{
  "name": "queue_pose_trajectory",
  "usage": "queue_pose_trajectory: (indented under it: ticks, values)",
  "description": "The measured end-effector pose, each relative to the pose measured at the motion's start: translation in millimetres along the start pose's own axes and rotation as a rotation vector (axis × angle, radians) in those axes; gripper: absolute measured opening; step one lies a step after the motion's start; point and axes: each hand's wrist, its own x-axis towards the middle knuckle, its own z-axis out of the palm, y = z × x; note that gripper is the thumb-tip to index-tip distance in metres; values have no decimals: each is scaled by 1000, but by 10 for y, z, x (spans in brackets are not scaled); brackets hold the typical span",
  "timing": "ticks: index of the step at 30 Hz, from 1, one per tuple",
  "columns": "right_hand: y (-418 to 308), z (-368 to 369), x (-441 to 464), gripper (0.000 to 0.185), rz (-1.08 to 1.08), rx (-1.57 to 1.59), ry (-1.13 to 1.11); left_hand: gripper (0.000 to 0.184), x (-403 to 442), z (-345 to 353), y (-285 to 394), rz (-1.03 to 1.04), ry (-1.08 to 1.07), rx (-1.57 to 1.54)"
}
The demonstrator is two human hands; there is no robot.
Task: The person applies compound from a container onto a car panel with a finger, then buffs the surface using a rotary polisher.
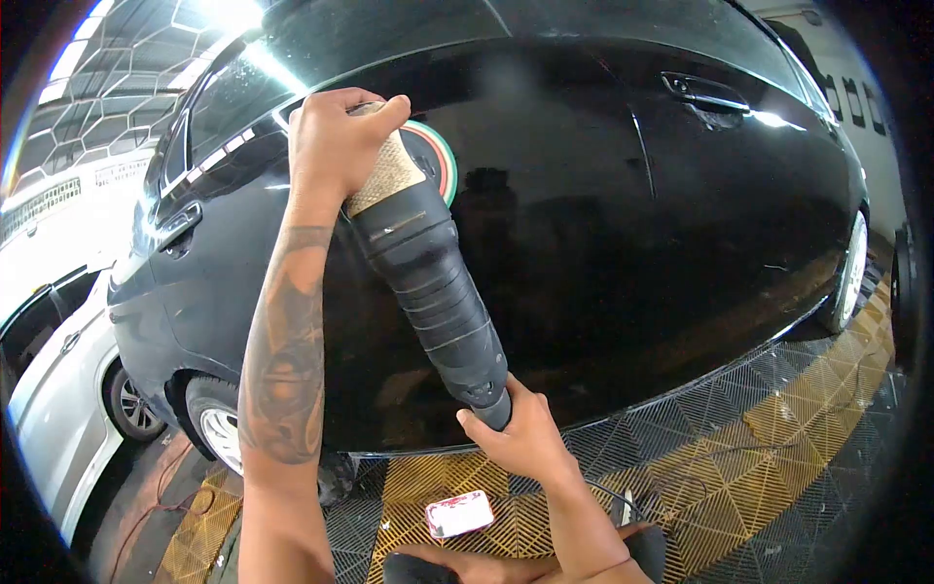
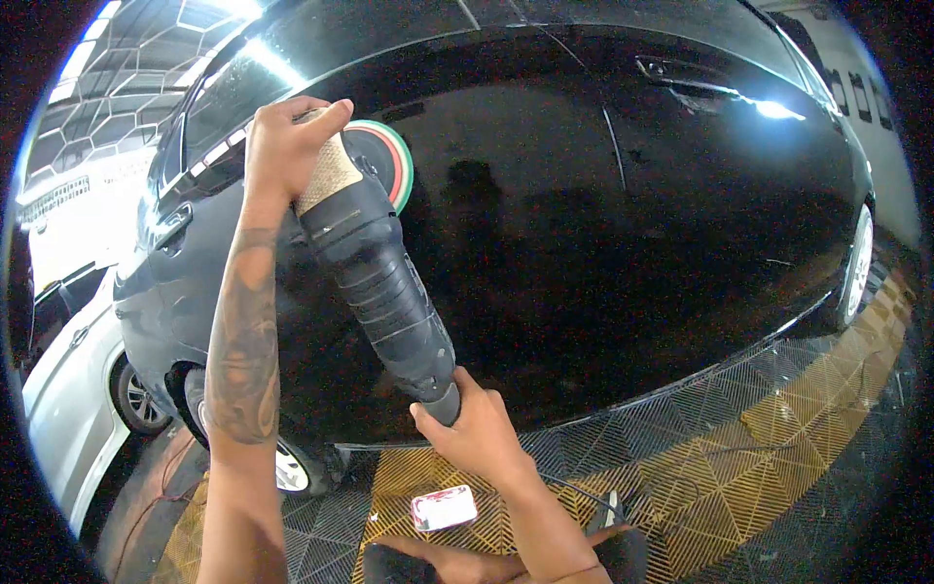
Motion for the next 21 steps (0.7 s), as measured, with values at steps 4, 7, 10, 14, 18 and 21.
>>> queue_pose_trajectory:
  ticks: [4, 7, 10, 14, 18, 21]
  values:
    - [39, -204, -50, 49, 39, 1, 23, 43, 31, 194, 253, -30, -17, -18]
    - [28, -362, -96, 46, 111, 40, 17, 42, 38, 343, 456, -4, -18, -44]
    - [108, -484, -152, 44, 98, 17, 86, 44, 54, 537, 586, 69, -26, -35]
    - [161, -560, -181, 44, 88, 12, 138, 44, 39, 637, 817, 45, -35, -12]
    - [185, -473, -177, 44, 128, -16, 125, 43, -23, 576, 736, -15, -47, -54]
    - [136, -344, -158, 46, 134, -19, 97, 43, -28, 435, 574, 0, -42, -9]
